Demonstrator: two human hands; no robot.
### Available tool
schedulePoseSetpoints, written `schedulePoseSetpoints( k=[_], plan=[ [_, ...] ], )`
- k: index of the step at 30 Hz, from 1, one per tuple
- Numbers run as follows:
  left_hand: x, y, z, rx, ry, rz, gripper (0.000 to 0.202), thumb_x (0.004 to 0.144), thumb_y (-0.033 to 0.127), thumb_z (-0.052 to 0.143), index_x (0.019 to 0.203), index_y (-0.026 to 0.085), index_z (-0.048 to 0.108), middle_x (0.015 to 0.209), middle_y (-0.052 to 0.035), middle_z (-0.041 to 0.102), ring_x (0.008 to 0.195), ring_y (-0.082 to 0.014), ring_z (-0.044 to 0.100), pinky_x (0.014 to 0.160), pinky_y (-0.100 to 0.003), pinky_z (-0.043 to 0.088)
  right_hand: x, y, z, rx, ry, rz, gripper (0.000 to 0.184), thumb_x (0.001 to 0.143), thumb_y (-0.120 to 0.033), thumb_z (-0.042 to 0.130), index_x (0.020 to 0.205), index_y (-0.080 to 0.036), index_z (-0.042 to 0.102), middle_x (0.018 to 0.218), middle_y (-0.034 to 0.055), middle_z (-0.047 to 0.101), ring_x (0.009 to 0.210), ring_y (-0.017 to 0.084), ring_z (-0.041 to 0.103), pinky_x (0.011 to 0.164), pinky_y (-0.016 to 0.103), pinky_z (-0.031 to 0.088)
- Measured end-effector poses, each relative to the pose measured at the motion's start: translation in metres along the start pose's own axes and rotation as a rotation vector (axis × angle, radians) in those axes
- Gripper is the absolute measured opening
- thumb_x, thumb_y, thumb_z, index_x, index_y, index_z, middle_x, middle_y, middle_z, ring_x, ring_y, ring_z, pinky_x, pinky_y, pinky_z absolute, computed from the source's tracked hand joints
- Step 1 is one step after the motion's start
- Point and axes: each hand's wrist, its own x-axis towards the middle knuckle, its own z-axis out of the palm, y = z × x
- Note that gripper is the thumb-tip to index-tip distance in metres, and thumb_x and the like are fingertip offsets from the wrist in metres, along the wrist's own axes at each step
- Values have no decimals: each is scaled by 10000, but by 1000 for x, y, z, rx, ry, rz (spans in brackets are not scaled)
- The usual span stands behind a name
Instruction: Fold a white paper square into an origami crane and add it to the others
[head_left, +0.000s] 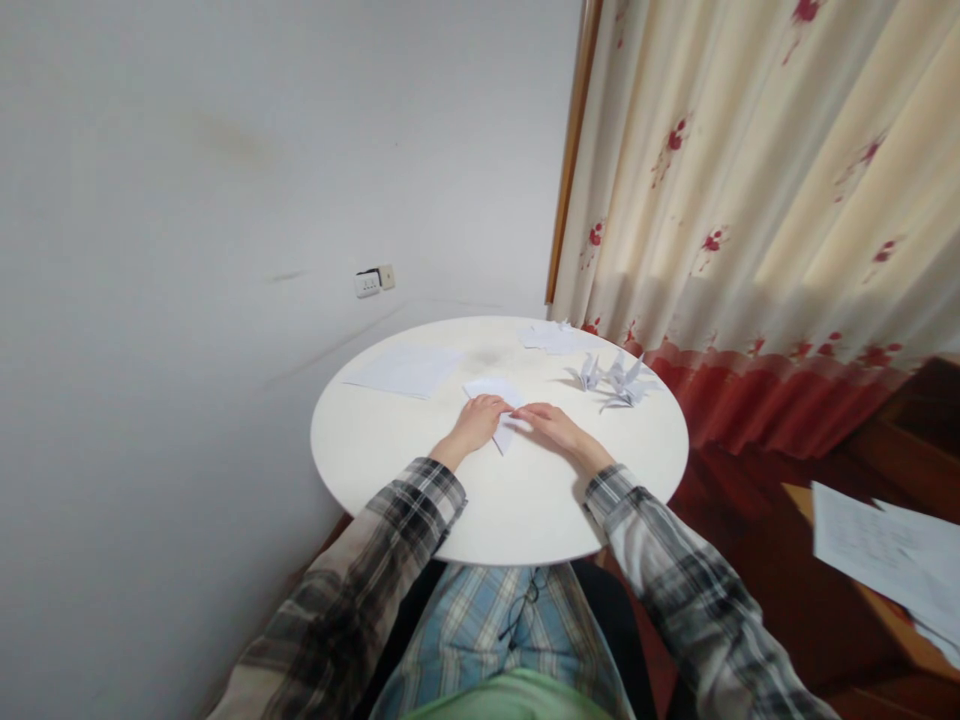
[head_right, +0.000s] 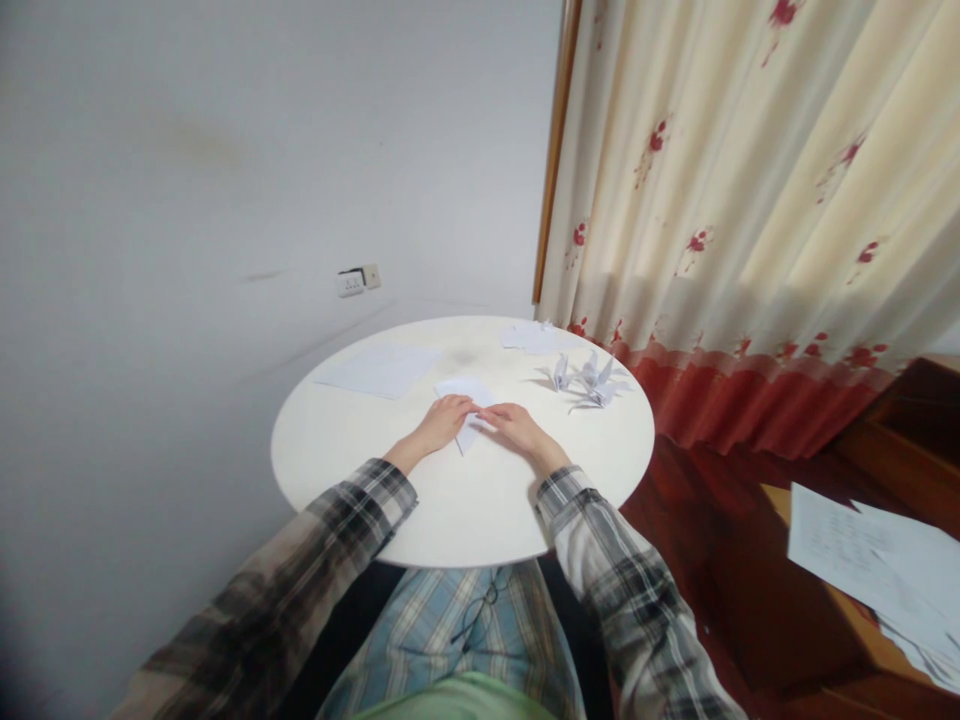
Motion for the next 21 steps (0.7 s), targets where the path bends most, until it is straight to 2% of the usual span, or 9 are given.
schedulePoseSetpoints(
  k=[3, 6, 11, 14, 17, 21],
  plan=[
    [0, 0, 0, -11, 23, 27, 286, 864, 276, 369, 1059, 226, 572, 1156, -46, 545, 1098, -188, 452, 956, -335, 338, 0, 2, 0, 69, 10, -31, 393, 840, -443, 418, 879, -155, 684, 967, 80, 666, 910, 183, 592, 890, 332, 419],
    [2, -2, 3, -41, 26, 54, 289, 855, 339, 405, 1065, 219, 564, 1173, -46, 537, 1107, -191, 448, 962, -337, 338, 0, 5, 1, -6, 45, -24, 436, 853, -466, 376, 888, -156, 681, 966, 76, 666, 912, 177, 589, 885, 314, 415],
    [7, -5, 9, -123, -20, 64, 276, 853, 210, 394, 1080, 205, 551, 1201, -38, 537, 1134, -173, 449, 974, -328, 331, 2, 9, 4, -296, 102, 53, 410, 854, -474, 374, 985, -205, 655, 1090, 56, 622, 1028, 184, 539, 940, 317, 360],
    [9, -1, 7, -171, -28, 75, 289, 840, 146, 376, 1052, 202, 565, 1190, -29, 555, 1118, -154, 470, 977, -309, 325, 2, 10, 4, -378, 108, 71, 415, 873, -458, 336, 1002, -214, 646, 1120, 53, 607, 1061, 176, 520, 951, 302, 341],
    [7, 3, 3, -189, -9, 74, 240, 835, 252, 430, 1017, 198, 577, 1151, -34, 580, 1082, -168, 498, 961, -307, 333, 3, 12, 2, -427, 95, 52, 419, 888, -432, 311, 995, -200, 643, 1046, 61, 636, 995, 167, 549, 903, 276, 365],
    [3, 7, 1, -199, -1, 61, 310, 776, 415, 513, 996, 205, 574, 1128, -30, 592, 1067, -190, 505, 973, -344, 299, 3, 13, 0, -453, 96, 46, 403, 893, -406, 319, 975, -187, 647, 999, 62, 651, 938, 160, 563, 861, 256, 373]
  ],
)
